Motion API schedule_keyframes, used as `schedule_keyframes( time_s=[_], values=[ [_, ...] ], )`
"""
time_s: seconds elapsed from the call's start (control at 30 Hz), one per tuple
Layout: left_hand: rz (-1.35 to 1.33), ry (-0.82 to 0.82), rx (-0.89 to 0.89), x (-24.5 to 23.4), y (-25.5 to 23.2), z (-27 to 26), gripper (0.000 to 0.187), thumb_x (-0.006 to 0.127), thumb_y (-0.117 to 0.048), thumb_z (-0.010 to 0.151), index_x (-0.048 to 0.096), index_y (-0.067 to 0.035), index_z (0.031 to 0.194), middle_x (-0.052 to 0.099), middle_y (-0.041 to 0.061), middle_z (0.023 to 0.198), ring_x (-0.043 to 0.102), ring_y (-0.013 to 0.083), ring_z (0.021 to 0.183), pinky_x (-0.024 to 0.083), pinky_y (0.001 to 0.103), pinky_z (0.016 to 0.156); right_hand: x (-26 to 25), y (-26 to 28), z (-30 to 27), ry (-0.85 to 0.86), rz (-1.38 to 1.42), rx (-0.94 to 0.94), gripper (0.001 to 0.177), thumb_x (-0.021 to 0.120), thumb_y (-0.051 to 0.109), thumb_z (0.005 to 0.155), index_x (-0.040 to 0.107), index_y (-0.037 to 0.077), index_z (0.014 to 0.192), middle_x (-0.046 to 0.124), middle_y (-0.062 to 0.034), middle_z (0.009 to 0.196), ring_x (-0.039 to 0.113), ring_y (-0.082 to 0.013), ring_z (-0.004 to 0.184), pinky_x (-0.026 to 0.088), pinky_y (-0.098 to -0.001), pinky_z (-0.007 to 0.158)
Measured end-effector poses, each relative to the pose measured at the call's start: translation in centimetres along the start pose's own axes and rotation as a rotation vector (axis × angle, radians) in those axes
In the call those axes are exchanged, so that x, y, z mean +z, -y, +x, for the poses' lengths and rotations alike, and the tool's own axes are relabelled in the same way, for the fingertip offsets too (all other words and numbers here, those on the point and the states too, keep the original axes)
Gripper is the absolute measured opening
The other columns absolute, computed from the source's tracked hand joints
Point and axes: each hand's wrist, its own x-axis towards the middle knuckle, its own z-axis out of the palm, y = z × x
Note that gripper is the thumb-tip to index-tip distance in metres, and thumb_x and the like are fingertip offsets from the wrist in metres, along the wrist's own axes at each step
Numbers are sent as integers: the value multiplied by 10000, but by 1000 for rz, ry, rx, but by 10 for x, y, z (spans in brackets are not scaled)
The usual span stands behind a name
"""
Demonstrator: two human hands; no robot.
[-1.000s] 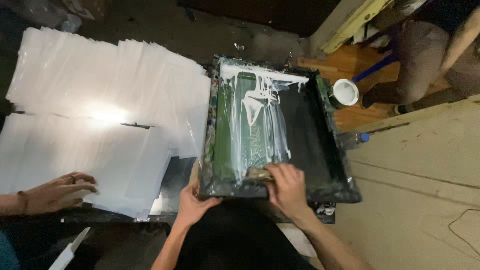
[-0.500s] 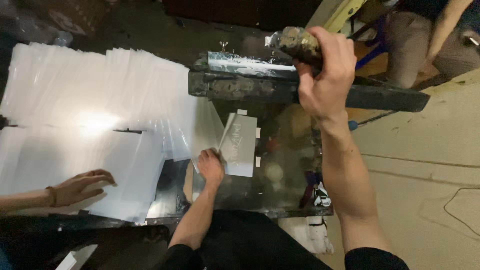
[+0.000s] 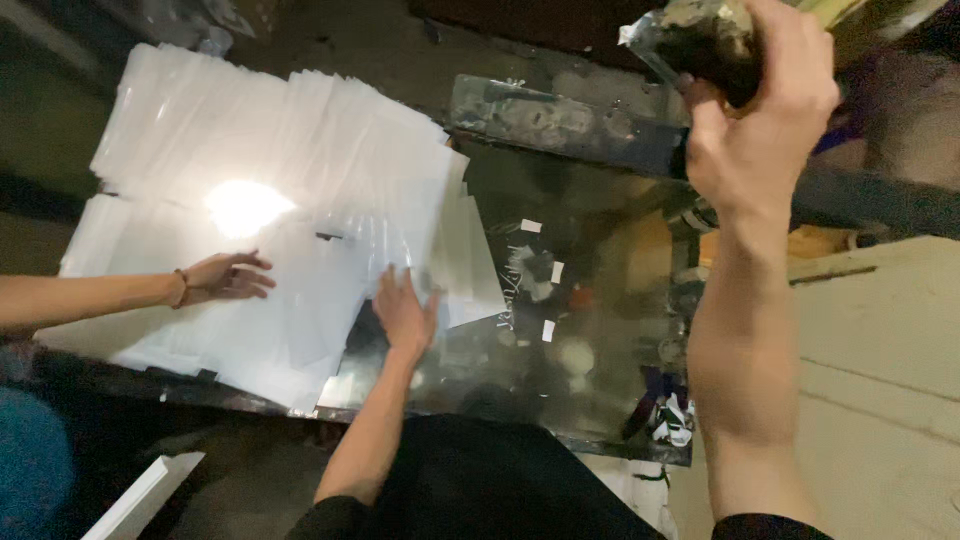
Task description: The person places a sheet of paper under a screen printing frame and uses a squeegee to pull white ink across the screen. The printed paper is then removed and stacked with other finished prints.
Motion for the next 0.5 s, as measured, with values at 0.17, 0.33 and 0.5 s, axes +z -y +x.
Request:
schedule_keyframes(
  time_s=[0.17,0.33,0.5],
  values=[
    [197,-16,636,72,-67,-20,695,451,-685,1062,495,-283,1626,322,376,1697,334,616,1534,341,699,1190,-7,-6,-2,-17,-2,28,627,894,-72,901,624,-55,1467,687,-304,1382,641,-528,1230,487,-541,1020],
    [338,-23,943,91,-37,-54,809,264,-843,1030,198,-449,1734,-22,188,1854,-25,421,1695,43,604,1309,-2,-8,0,-6,61,82,533,851,-29,909,628,-32,1393,669,-261,1327,634,-486,1217,507,-510,1013],
    [380,164,874,95,-50,-49,828,257,-861,1015,195,-464,1739,23,184,1836,44,445,1669,87,653,1293,9,-28,-6,-35,-47,78,312,933,78,953,689,9,1135,685,-193,1059,620,-441,916,439,-497,762]
  ],
)
